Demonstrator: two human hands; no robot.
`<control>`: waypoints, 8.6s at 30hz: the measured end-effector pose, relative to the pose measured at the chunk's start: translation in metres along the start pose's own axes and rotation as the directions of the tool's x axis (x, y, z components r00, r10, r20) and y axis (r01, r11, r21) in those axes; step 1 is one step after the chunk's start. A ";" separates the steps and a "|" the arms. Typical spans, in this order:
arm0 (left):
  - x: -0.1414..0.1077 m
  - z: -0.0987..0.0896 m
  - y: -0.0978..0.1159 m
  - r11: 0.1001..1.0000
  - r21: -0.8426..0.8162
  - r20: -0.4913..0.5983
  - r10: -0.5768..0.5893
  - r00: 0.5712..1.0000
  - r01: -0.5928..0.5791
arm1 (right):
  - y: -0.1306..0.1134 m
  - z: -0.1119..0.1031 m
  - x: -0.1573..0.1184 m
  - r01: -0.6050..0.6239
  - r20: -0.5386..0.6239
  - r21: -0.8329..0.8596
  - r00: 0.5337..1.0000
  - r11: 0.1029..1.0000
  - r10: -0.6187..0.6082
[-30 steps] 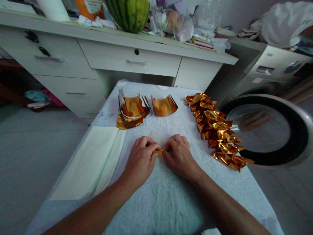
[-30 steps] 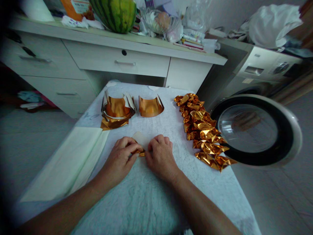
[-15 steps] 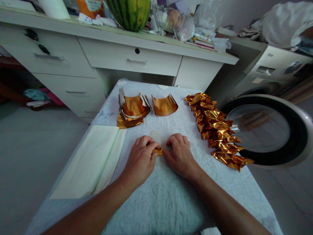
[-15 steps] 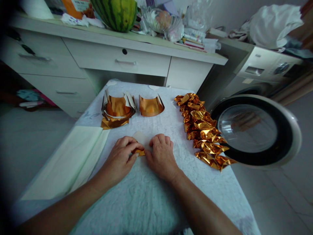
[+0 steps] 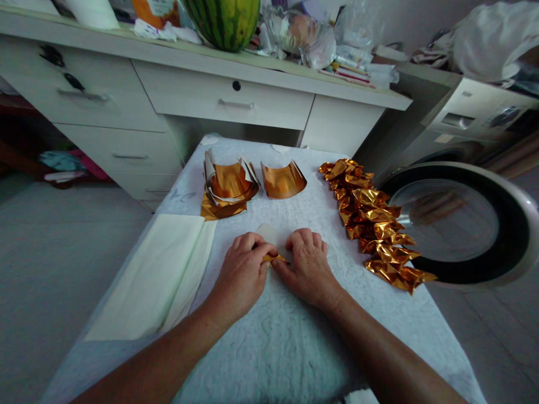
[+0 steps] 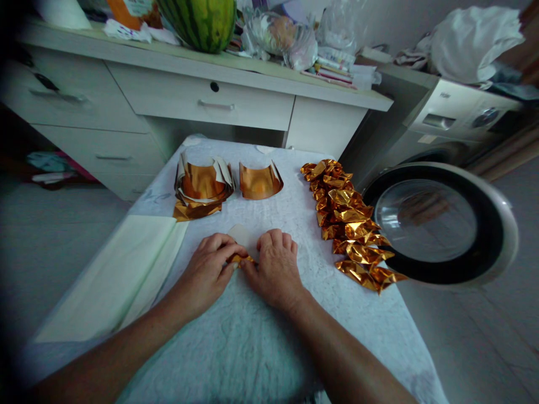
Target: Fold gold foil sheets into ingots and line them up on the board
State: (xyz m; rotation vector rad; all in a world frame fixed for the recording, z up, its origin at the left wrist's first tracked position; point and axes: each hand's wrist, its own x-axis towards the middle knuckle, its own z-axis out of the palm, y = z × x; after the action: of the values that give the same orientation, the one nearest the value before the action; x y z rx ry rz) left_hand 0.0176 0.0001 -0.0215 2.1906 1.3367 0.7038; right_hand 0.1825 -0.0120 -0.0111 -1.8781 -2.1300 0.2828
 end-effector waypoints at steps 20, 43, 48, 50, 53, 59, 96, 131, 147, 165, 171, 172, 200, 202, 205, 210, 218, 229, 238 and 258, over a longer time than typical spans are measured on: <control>0.000 -0.001 -0.002 1.000 0.006 0.008 0.011 1.000 -0.011 | 0.010 -0.010 -0.001 0.019 0.110 0.124 0.993 0.992 -0.033; 0.000 -0.004 -0.005 0.999 -0.015 0.028 0.045 0.999 -0.045 | -0.005 0.001 0.000 -0.017 0.001 -0.027 1.000 0.999 0.017; 0.000 -0.004 -0.005 0.999 -0.016 0.022 0.052 0.998 -0.052 | -0.002 -0.003 -0.001 -0.001 0.026 -0.001 1.000 1.000 0.001; -0.001 -0.004 -0.005 0.999 -0.020 0.031 0.048 0.998 -0.048 | 0.001 -0.005 -0.002 0.017 0.040 0.033 0.999 0.999 -0.018; -0.001 -0.004 -0.005 0.999 -0.017 0.036 0.048 0.998 -0.048 | 0.005 -0.008 -0.003 0.030 0.057 0.061 0.998 0.998 -0.034; -0.001 -0.004 -0.005 0.999 -0.018 0.034 0.050 0.998 -0.049 | 0.009 -0.009 -0.002 0.038 0.086 0.089 0.995 0.995 -0.046; 0.011 -0.013 -0.011 0.803 -0.558 -0.039 -0.278 0.960 0.210 | 0.016 -0.011 0.001 0.038 0.010 0.268 0.999 0.963 -0.043; -0.005 -0.020 0.006 0.822 -0.565 0.042 -0.060 0.997 0.073 | 0.027 -0.007 0.011 -0.180 0.142 0.965 0.970 0.189 0.198; -0.005 -0.016 0.003 0.899 0.222 -0.113 0.407 0.906 -0.376 | 0.028 -0.003 0.009 -0.084 0.019 0.705 0.995 0.705 0.099; -0.006 -0.010 -0.001 0.933 0.064 0.180 0.338 0.924 -0.354 | 0.023 -0.010 0.006 0.267 0.013 0.347 0.957 0.899 -0.289; -0.004 -0.013 0.001 0.964 -0.038 0.167 0.265 0.950 -0.262 | 0.019 -0.021 0.002 0.287 0.094 0.321 0.939 0.903 -0.331; -0.004 -0.013 0.002 0.967 -0.048 0.161 0.253 0.954 -0.249 | 0.018 -0.023 0.001 0.289 0.114 0.317 0.934 0.903 -0.339; -0.003 -0.017 -0.001 0.992 -0.089 0.130 0.096 0.987 -0.085 | 0.015 -0.019 -0.002 0.194 0.184 0.379 0.942 0.905 -0.280; -0.004 -0.018 0.000 0.994 -0.079 0.119 0.088 0.989 -0.079 | 0.014 -0.019 -0.002 0.200 0.180 0.377 0.942 0.904 -0.284; -0.003 -0.018 -0.001 0.995 -0.064 0.101 0.088 0.991 -0.081 | 0.012 -0.019 -0.001 0.187 0.181 0.370 0.946 0.910 -0.269; -0.002 -0.017 -0.002 0.996 -0.037 0.109 0.079 0.991 -0.075 | 0.009 -0.016 -0.001 0.134 0.168 0.367 0.964 0.921 -0.207; -0.001 -0.016 0.000 0.999 -0.027 0.111 0.048 0.993 -0.045 | 0.002 -0.011 0.000 0.058 0.163 0.336 0.979 0.940 -0.119; -0.005 -0.018 -0.004 0.998 0.004 0.109 0.056 0.992 -0.057 | -0.001 -0.007 -0.001 0.021 0.083 0.296 0.995 0.955 -0.048; -0.005 -0.014 0.001 0.997 0.065 0.084 0.037 0.996 -0.043 | -0.001 -0.001 0.000 0.020 0.030 0.301 0.999 0.954 -0.031; -0.008 -0.009 -0.005 1.000 0.001 0.001 0.002 1.000 -0.002 | -0.003 0.001 0.000 -0.005 0.039 0.225 0.999 0.974 -0.004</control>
State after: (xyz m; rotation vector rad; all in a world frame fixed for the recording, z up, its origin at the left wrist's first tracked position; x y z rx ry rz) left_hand 0.0054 -0.0037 -0.0191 2.1930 1.3349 0.7031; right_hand 0.1793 -0.0123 -0.0108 -1.7566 -2.0251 0.5413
